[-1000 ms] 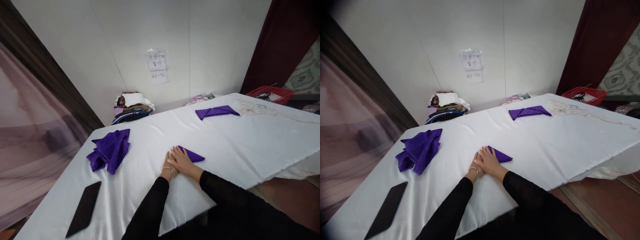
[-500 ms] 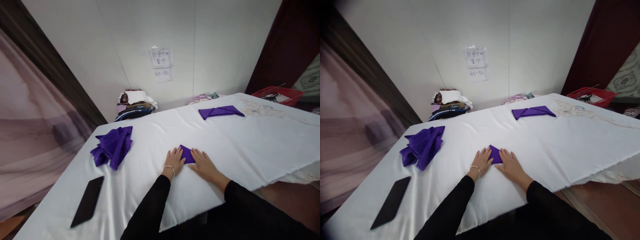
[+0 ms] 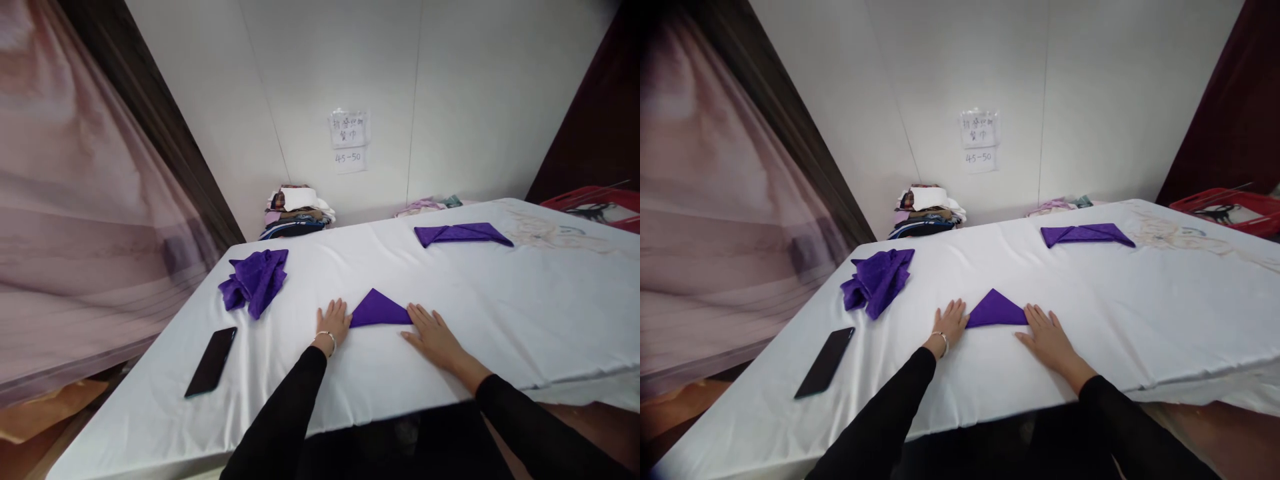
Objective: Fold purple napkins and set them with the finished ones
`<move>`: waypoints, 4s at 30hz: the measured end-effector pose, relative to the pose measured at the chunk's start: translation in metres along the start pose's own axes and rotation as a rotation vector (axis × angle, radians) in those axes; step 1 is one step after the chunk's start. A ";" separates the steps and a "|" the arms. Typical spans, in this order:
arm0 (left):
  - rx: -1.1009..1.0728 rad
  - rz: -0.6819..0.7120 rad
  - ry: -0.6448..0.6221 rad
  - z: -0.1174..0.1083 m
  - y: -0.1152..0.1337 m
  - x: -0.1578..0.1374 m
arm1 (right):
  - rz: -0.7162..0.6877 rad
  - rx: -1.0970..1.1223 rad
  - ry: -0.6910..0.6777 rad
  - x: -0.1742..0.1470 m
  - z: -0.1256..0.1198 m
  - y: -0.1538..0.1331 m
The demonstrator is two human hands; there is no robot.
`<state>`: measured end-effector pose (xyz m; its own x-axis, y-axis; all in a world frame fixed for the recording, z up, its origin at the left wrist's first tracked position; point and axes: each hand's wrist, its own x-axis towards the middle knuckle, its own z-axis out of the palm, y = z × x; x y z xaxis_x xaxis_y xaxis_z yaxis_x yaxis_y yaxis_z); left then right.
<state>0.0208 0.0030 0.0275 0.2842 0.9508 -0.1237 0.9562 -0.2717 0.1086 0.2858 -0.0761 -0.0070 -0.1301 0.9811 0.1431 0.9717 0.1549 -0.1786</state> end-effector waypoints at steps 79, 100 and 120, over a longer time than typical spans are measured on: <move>0.085 -0.183 0.133 0.013 0.027 0.031 | -0.174 0.227 -0.110 0.097 -0.003 -0.067; -0.015 -0.019 0.143 -0.006 0.070 0.041 | -0.244 0.139 -0.113 0.096 -0.004 -0.067; 0.050 -0.173 0.128 0.013 0.016 0.041 | -0.067 0.205 -0.129 0.084 -0.006 -0.053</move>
<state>0.0489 0.0357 0.0118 0.1071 0.9942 -0.0095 0.9932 -0.1066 0.0475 0.2240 -0.0021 0.0201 -0.2297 0.9725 0.0386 0.9015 0.2276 -0.3682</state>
